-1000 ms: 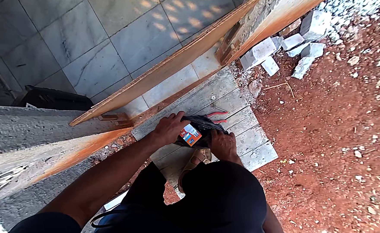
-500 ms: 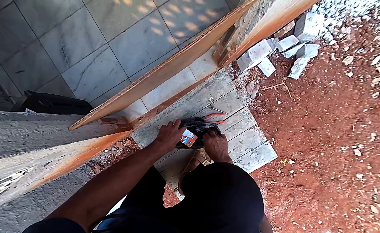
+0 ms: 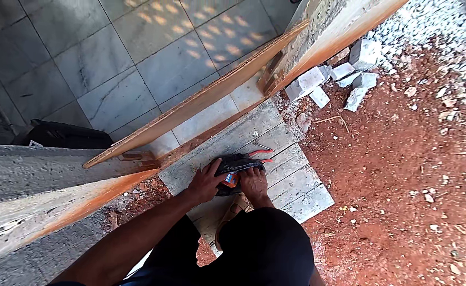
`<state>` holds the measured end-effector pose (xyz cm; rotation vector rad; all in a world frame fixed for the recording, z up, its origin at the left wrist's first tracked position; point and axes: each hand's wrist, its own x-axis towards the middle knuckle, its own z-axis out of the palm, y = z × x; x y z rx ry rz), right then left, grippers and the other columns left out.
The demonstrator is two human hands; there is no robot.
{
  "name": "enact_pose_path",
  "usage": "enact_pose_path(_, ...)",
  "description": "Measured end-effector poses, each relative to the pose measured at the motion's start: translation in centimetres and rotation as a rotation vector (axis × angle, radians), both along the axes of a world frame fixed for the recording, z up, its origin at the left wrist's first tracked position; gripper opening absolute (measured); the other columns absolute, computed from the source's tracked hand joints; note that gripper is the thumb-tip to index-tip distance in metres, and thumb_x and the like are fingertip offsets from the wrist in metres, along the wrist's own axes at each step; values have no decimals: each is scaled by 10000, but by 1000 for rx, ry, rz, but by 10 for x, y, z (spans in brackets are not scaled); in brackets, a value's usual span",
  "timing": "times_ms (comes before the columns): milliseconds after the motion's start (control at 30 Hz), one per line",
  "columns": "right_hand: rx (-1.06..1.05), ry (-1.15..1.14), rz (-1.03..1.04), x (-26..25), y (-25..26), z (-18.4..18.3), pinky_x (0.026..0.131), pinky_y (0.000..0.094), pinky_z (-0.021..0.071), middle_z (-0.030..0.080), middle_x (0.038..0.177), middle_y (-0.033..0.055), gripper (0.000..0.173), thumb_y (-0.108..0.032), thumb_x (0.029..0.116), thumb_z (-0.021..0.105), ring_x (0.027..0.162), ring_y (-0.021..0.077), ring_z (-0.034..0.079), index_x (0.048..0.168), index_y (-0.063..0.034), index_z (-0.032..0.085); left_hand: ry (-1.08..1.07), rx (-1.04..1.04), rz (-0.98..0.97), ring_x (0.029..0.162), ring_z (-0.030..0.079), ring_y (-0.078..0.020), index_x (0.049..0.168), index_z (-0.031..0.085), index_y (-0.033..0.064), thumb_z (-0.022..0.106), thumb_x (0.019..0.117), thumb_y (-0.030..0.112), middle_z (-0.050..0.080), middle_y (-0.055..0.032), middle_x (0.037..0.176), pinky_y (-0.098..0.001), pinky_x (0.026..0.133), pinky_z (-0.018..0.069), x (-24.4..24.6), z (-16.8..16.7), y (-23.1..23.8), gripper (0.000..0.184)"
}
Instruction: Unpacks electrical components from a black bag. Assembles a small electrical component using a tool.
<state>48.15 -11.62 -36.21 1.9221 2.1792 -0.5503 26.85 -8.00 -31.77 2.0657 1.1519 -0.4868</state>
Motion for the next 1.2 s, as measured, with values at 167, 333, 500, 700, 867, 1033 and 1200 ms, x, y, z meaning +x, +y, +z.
enact_pose_path(167, -266, -64, -38, 2, 11, -1, 1075, 623, 378, 631, 1363, 196, 406, -298, 976, 562, 1305, 402, 551, 1298, -74, 664, -100, -11, -8, 1578, 99, -370, 1468, 539, 388, 626, 950, 391, 86, -66, 1733, -703, 1170, 228, -5, 10, -4, 525)
enact_pose_path(333, -247, -54, -94, 5, 7, -3, 1123, 607, 345, 679, 1300, 187, 482, -426, 962, 546, 1290, 380, 584, 1253, -67, 686, -210, -60, 108, 1565, 196, -311, 1413, 598, 351, 599, 969, 427, 168, -62, 1718, -629, 1194, 251, -9, 13, 1, 451)
enact_pose_path(500, -356, 305, -277, 21, 8, 42, 998, 537, 523, 707, 1206, 158, 518, -414, 866, 683, 1128, 311, 679, 1282, -105, 682, -283, -95, 253, 1476, 379, -333, 1441, 581, 239, 611, 966, 449, 320, -120, 1653, -620, 1142, 348, -7, 19, 15, 520)
enact_pose_path(700, -385, 1121, -533, 51, -3, 70, 647, 294, 585, 715, 895, 54, 370, -140, 876, 756, 719, 123, 675, 1217, -27, 670, -315, -74, 191, 1491, 360, -310, 1467, 550, 251, 612, 963, 516, 367, -74, 1634, -692, 1152, 272, 6, 48, 23, 573)
enact_pose_path(867, -521, 1419, -610, 59, 12, 91, 706, 381, 638, 739, 998, 165, 346, -89, 907, 656, 820, 253, 744, 1217, 37, 566, -467, -32, 145, 1407, 485, -251, 1491, 519, 198, 561, 1002, 543, 496, -46, 1551, -601, 1144, 349, 14, 62, 21, 600)
enact_pose_path(1033, -476, 1483, -305, 54, 55, 162, 800, 390, 626, 737, 1048, 126, 338, -145, 941, 691, 889, 215, 731, 1216, 22, 587, -798, 223, 271, 1132, 672, -198, 1420, 593, 139, 572, 1011, 547, 694, -91, 1238, -429, 1010, 544, 18, 115, 26, 578)
enact_pose_path(1200, -300, 1381, -74, 30, 93, 262, 765, 371, 636, 725, 945, 111, 416, -389, 1060, 551, 823, 214, 735, 1236, -13, 580, -1055, 593, 315, 1046, 681, -154, 1295, 674, 83, 684, 1002, 286, 696, -78, 1155, -350, 924, 596, 7, 181, 49, 357)
